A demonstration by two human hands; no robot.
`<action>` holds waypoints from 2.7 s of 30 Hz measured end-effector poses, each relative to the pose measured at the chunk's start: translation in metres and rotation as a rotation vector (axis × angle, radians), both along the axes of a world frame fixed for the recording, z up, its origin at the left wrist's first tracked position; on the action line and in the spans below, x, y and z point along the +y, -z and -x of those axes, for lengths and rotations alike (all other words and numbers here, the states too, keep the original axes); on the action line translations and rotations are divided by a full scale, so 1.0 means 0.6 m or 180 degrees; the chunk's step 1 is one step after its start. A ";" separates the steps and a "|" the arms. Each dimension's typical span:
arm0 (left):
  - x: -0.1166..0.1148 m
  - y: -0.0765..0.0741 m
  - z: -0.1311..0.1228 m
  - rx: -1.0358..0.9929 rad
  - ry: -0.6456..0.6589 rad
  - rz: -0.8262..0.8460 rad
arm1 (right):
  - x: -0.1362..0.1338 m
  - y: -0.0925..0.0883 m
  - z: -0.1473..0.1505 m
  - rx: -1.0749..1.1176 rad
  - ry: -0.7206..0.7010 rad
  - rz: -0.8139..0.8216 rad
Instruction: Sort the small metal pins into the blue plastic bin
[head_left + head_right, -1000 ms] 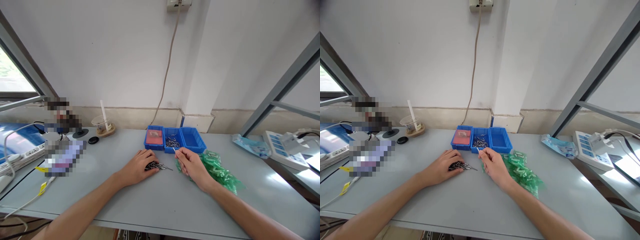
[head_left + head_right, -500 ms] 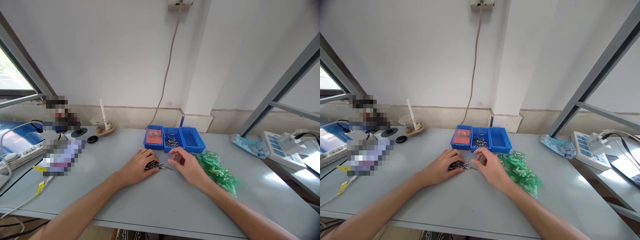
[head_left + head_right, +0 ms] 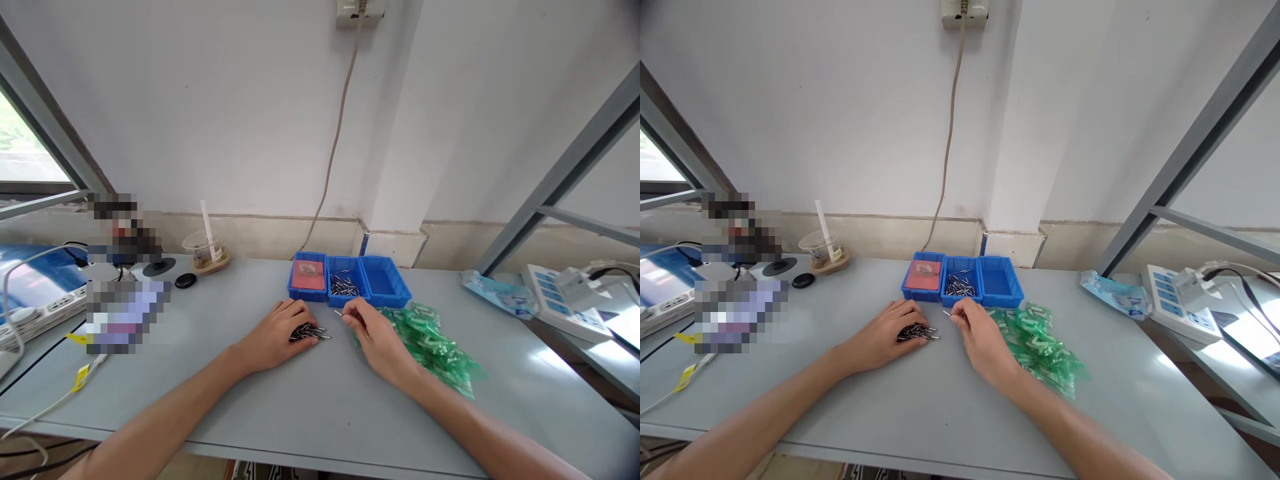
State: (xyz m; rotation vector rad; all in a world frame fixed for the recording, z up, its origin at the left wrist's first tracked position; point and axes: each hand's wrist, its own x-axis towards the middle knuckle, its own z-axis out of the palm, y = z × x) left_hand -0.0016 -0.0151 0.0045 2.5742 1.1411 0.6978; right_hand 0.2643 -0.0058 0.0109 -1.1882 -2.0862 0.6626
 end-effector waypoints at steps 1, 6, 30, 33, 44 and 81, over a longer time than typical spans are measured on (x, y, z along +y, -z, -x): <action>0.000 0.000 0.000 0.0004 0.0001 0.0010 | 0.001 -0.001 0.000 0.0161 0.0010 0.0075; 0.001 0.003 0.001 -0.0019 0.0019 -0.0010 | 0.005 -0.001 -0.002 0.0380 0.0080 0.0221; 0.007 0.014 0.003 -0.0092 0.0031 0.0040 | 0.000 -0.017 0.005 0.1465 0.0077 0.1289; 0.007 0.014 0.003 -0.0078 0.0045 0.0057 | 0.005 -0.020 0.003 0.1758 0.0246 0.1411; 0.007 0.012 0.001 -0.0006 0.0109 0.0097 | 0.003 -0.016 0.000 0.1405 0.0160 0.0643; 0.002 0.006 -0.003 -0.0103 0.0227 0.0143 | -0.007 0.005 0.010 0.1077 0.0008 0.0504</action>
